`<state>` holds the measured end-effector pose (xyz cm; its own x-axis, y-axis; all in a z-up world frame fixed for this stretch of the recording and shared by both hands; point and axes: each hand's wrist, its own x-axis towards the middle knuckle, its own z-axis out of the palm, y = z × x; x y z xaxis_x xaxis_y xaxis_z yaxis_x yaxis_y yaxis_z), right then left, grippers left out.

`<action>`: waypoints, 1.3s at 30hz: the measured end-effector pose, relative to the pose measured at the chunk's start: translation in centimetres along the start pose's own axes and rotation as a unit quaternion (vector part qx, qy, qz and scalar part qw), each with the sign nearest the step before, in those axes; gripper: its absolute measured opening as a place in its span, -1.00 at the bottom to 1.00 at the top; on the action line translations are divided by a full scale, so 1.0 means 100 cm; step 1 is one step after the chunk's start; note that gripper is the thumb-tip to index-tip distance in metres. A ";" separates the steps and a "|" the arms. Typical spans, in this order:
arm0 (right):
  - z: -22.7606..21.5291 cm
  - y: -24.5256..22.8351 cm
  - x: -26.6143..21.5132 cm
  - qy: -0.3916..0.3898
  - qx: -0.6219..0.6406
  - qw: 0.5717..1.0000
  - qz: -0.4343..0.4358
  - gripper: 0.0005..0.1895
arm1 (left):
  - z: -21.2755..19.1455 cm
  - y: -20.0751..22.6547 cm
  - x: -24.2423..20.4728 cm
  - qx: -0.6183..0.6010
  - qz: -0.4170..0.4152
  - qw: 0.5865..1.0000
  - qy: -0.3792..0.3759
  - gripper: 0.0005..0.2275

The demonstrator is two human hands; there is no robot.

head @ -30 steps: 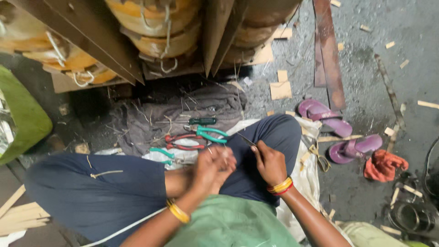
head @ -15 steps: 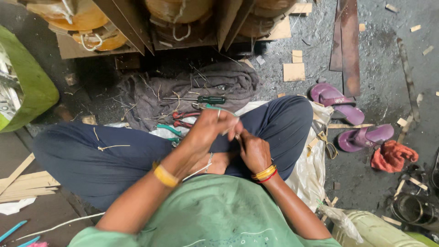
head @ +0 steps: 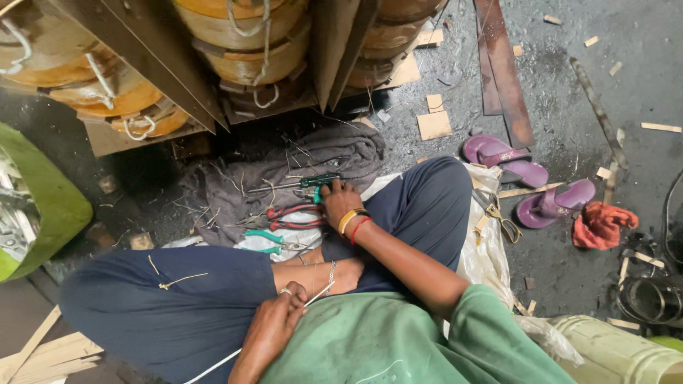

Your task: The person sits on the floor and uses pliers and a screwdriver to manipulate wires and fasteners on a large electrical transformer. They repeatedly cut, bend, and secure wires to the transformer's coil structure.

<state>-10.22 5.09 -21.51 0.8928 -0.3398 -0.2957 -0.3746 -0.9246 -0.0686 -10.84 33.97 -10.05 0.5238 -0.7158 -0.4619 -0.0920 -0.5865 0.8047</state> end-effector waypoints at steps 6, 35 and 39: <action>0.046 0.017 0.007 0.074 0.083 0.994 -0.017 -0.43 | -0.018 -0.030 0.006 -0.221 0.000 0.975 0.013 -0.91; -0.083 -0.045 -0.072 -0.115 0.411 0.896 -0.123 -0.60 | -0.065 -0.022 0.117 -0.587 0.172 0.787 -0.084 -0.66; -0.082 -0.044 -0.065 -0.091 0.421 0.887 -0.168 -0.66 | -0.065 -0.025 0.123 -0.587 0.185 0.783 -0.090 -0.67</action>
<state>-12.33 9.98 -11.47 0.9628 0.0339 -0.2679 -0.2183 -0.4864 -0.8460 1.33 29.06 -15.32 0.5074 -0.8583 -0.0768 0.6880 0.3498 0.6359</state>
